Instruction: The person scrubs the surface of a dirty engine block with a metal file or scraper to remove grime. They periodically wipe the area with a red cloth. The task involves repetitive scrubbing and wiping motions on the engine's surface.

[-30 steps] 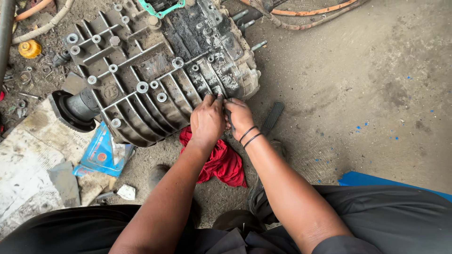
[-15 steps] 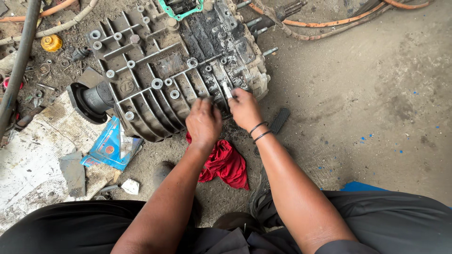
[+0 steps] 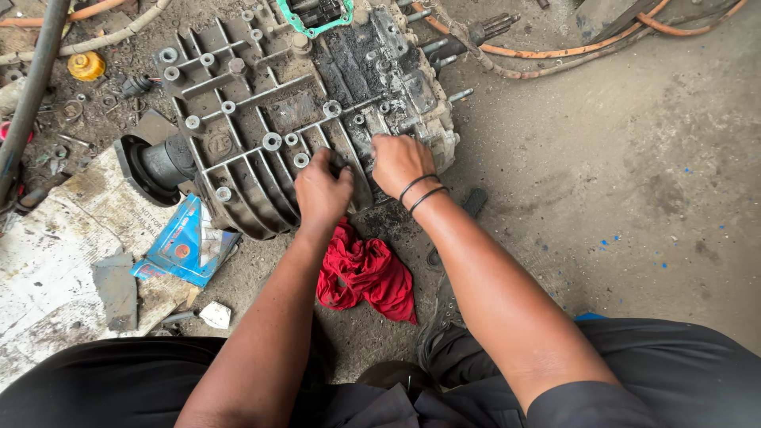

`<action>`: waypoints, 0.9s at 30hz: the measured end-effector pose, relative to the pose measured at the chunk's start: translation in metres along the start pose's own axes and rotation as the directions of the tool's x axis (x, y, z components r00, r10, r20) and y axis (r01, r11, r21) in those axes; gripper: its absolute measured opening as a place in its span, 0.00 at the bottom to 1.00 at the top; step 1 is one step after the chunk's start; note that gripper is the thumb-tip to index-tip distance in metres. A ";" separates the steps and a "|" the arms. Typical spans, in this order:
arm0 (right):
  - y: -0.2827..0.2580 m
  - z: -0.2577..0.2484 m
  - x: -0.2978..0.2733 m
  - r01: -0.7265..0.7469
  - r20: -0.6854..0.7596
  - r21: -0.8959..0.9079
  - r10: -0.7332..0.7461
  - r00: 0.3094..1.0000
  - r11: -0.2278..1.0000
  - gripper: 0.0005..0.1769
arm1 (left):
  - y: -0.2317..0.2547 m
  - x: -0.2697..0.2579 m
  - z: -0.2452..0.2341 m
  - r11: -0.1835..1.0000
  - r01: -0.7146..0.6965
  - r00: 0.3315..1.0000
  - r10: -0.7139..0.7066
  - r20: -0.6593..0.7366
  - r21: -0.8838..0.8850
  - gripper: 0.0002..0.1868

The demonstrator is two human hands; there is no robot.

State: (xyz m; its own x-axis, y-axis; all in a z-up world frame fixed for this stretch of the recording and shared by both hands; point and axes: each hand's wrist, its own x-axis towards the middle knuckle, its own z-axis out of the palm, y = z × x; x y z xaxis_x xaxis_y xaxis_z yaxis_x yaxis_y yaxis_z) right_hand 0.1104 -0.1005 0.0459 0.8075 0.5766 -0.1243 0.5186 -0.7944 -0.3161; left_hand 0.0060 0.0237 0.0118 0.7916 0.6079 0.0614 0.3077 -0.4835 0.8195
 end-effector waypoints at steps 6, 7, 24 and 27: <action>0.004 -0.038 -0.011 -0.037 0.159 -0.007 0.037 0.987 0.999 0.08 | -0.009 0.010 -0.005 0.998 0.057 0.997 -0.057 0.061 -0.003 0.11; 0.004 -0.041 -0.012 -0.065 0.126 -0.014 0.067 0.990 0.998 0.08 | -0.011 0.011 -0.005 0.999 0.046 0.997 -0.047 0.062 0.011 0.10; 0.003 0.014 -0.010 -0.187 0.165 0.028 0.180 0.970 0.982 0.11 | -0.006 0.011 -0.005 0.996 0.085 0.992 -0.085 0.089 0.002 0.08; 0.014 0.035 -0.009 -0.121 0.072 0.256 0.106 0.992 0.959 0.13 | -0.006 0.009 -0.006 0.995 0.094 0.991 -0.096 0.098 0.021 0.12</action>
State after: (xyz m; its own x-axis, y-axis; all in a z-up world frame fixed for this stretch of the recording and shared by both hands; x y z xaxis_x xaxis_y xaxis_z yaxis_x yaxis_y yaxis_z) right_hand 0.1010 -0.1102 0.0092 0.8355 0.5015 -0.2246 0.3278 -0.7829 -0.5288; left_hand 0.0087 0.0358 0.0111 0.8063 0.5870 -0.0733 0.3917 -0.4370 0.8097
